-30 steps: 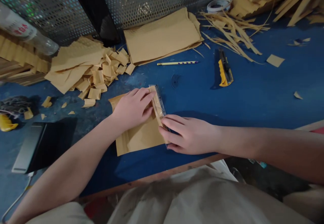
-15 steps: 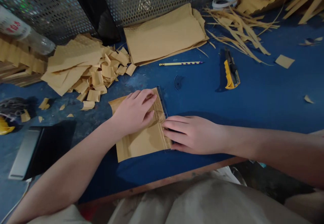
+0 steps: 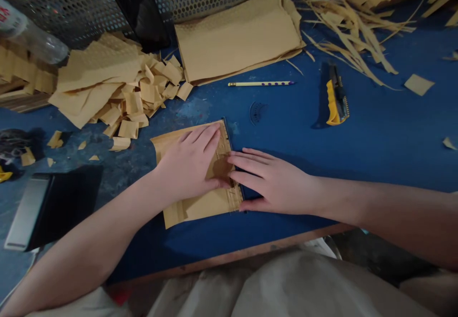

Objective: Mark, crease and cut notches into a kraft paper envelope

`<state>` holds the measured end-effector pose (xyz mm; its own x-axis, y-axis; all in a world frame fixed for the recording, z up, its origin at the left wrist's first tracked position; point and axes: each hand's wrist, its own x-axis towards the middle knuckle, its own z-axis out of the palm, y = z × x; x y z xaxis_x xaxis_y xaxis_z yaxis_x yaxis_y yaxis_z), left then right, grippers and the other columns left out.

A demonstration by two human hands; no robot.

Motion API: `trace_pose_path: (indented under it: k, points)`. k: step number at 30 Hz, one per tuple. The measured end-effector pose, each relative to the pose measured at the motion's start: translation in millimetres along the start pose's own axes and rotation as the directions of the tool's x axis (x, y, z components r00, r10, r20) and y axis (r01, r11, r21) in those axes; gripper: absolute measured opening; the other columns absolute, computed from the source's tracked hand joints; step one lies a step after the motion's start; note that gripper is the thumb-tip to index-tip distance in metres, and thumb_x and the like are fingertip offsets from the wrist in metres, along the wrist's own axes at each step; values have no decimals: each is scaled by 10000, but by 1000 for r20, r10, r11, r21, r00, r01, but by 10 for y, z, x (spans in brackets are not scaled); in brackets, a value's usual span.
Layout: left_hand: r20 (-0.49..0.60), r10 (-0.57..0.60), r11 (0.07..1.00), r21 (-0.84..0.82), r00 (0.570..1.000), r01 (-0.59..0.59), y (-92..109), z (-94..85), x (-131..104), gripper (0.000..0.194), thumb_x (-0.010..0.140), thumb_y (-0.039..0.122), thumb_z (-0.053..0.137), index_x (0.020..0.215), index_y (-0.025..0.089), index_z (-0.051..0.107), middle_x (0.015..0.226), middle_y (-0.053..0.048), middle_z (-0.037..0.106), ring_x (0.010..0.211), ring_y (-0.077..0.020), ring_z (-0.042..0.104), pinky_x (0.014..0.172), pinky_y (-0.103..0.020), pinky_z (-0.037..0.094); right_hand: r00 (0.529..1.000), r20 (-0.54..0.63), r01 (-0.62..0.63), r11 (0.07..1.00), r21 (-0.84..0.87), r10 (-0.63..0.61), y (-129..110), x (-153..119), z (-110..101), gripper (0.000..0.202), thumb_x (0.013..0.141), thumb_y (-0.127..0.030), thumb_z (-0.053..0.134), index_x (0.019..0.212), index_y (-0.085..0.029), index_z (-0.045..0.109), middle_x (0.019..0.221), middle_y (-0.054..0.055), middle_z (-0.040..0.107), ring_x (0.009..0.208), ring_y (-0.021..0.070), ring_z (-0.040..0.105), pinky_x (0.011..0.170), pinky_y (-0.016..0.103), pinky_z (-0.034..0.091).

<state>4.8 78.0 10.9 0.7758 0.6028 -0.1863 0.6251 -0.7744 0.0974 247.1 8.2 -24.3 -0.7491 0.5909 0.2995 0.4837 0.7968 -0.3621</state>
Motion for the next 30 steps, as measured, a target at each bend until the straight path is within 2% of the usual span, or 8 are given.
trace_pose_path:
  k: [4, 8, 13, 17, 19, 21, 25, 30]
  points:
    - [30, -3, 1000, 29, 1000, 2, 59, 7, -33, 1293, 757, 822, 773, 1635, -29, 351, 1723, -316, 329, 1598, -451, 371, 1302, -573, 357, 1000, 15, 7, 1000, -10, -7, -10, 12, 9, 549, 926, -493, 811, 1257, -67, 712, 1433, 260, 677, 1421, 375, 615, 1233, 539, 491]
    - [94, -14, 999, 45, 996, 10, 127, -2, -50, 1423, 686, 950, 704, 1665, -5, 309, 1753, -336, 208, 1638, -476, 270, 1305, -601, 333, 999, 16, 34, 999, -33, -33, -13, 12, 26, 515, 992, -493, 731, 1245, -44, 723, 1444, 274, 669, 1440, 387, 598, 1235, 542, 487]
    - [150, -45, 998, 44, 988, 39, 162, -16, -39, 1438, 704, 967, 665, 1676, -14, 268, 1763, -344, 129, 1663, -480, 171, 1330, -601, 272, 998, 30, 59, 996, -60, -58, 1, 7, 47, 476, 1052, -467, 641, 1265, -49, 723, 1460, 251, 668, 1457, 378, 583, 1234, 538, 490]
    - [199, -75, 997, 45, 977, 68, 174, -31, -30, 1439, 706, 945, 693, 1693, 5, 229, 1774, -325, 62, 1673, -463, 122, 1346, -579, 237, 996, 18, 92, 992, -89, -91, 101, 17, -51, 385, 1080, -375, 577, 1279, -79, 721, 1439, 226, 686, 1424, 344, 613, 1184, 517, 538]
    - [241, -98, 995, 54, 965, 87, 185, -45, -26, 1434, 724, 930, 695, 1698, 3, 198, 1776, -316, 24, 1677, -459, 81, 1355, -579, 206, 999, -37, -1, 989, -151, -4, 213, 43, -161, 374, 1087, -335, 531, 1274, -73, 720, 1410, 235, 694, 1368, 359, 641, 1135, 533, 564]
    - [278, -117, 993, 65, 953, 103, 197, -61, -24, 1423, 747, 923, 683, 1700, -2, 174, 1777, -306, -3, 1679, -454, 42, 1362, -584, 176, 983, -91, -176, 959, -221, 160, 360, 82, -281, 400, 1076, -334, 535, 1294, -45, 706, 1366, 256, 697, 1275, 392, 670, 1096, 574, 563]
    - [290, -128, 991, 64, 948, 115, 210, -86, -23, 1423, 747, 931, 673, 1700, -2, 177, 1777, -301, 2, 1679, -455, 37, 1366, -584, 171, 866, -106, -494, 805, -327, 489, 659, 153, -410, 522, 1012, -418, 642, 1305, 12, 680, 1304, 312, 655, 1243, 481, 619, 1076, 674, 505]
    - [309, -131, 991, 79, 942, 112, 215, -111, -16, 1420, 755, 931, 664, 1701, -3, 165, 1777, -299, -11, 1678, -463, 33, 1365, -588, 168, 820, -134, -572, 786, -234, 557, 859, 171, -366, 469, 943, -448, 723, 1245, -90, 700, 1295, 241, 656, 1250, 434, 613, 1092, 633, 495]
